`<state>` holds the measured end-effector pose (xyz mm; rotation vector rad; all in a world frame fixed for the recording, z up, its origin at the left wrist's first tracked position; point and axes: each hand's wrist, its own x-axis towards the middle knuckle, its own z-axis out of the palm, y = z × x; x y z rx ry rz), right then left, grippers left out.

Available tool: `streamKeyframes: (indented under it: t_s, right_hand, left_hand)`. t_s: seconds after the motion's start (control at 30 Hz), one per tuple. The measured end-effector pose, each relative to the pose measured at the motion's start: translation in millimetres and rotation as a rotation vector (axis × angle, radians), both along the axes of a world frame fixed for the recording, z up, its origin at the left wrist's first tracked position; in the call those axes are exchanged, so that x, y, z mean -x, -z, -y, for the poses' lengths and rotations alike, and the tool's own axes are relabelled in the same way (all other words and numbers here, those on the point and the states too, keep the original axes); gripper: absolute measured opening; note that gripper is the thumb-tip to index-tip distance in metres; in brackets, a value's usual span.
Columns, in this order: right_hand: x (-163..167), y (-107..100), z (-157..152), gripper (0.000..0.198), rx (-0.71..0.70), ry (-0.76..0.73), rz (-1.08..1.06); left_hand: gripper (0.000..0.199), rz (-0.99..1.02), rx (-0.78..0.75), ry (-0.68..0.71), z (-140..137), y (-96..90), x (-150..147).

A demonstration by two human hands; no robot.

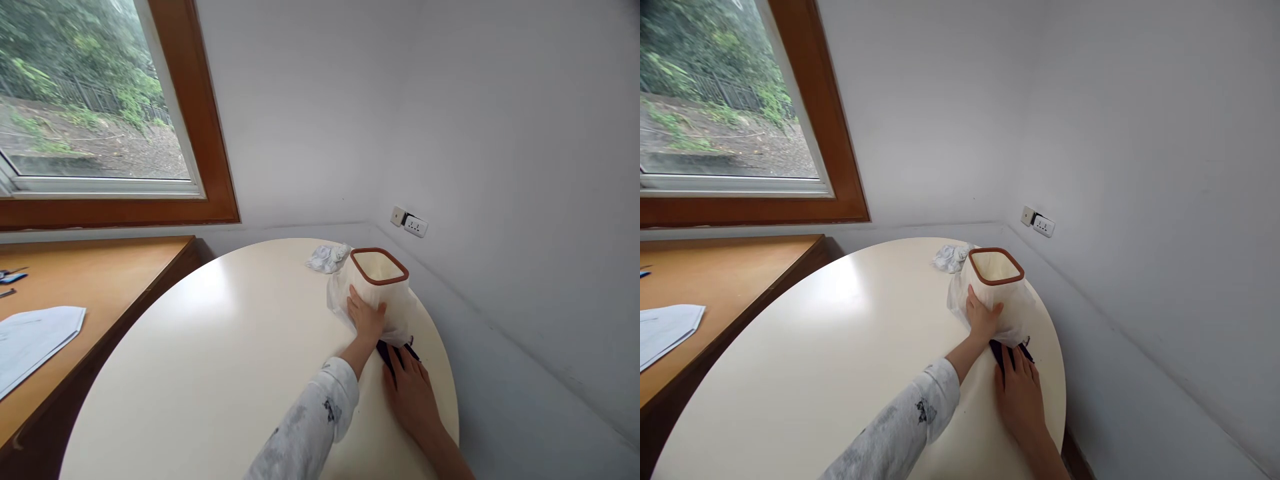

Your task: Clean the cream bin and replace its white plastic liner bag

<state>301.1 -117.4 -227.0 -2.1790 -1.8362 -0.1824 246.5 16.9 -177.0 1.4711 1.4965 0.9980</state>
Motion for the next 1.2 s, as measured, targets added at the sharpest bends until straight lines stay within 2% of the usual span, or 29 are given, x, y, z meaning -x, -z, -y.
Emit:
streamKeyframes:
  t_s: [0.17,0.33,0.43,0.53,0.67,0.77,0.87,0.93,1.03,1.2]
  right_hand:
    - [2,-1,1,0.048,0.043,0.006,0.004]
    - [0,5,3,0.048,-0.037,-0.007,-0.010]
    - [-3,9,6,0.043,-0.141,-0.039,-0.014]
    - [-2,6,7,0.036,-0.229,-0.131,-0.020]
    - [19,-19,0,0.032,-0.254,-0.329,-0.062]
    - [51,-46,-15,0.037,-0.149,-0.541,-0.042]
    - [84,-56,-33,0.054,0.013,-0.711,0.010]
    - [100,-51,-44,0.059,0.133,-0.771,0.014]
    - [111,-36,-54,0.058,0.276,-0.784,-0.010]
    - [113,-28,-55,0.055,0.302,-0.755,-0.051]
  left_hand:
    - [0.098,-0.028,-0.017,0.059,-6,-7.3,14]
    - [0.098,-0.087,-0.125,0.201,-6,-22.2,66]
    - [0.094,-0.218,-0.252,0.359,4,-31.8,118]
    - [0.089,-0.444,-0.332,0.567,21,-38.5,186]
    - [0.077,-0.766,-0.436,0.804,44,-37.6,275]
    - [0.075,-0.898,-0.426,0.854,60,-26.8,318]
    - [0.073,-0.947,-0.414,0.831,71,-10.1,337]
    - [0.071,-0.960,-0.418,0.800,76,0.0,341]
    - [0.069,-0.976,-0.437,0.758,79,7.8,342]
    - [0.069,-0.982,-0.454,0.744,79,6.8,342]
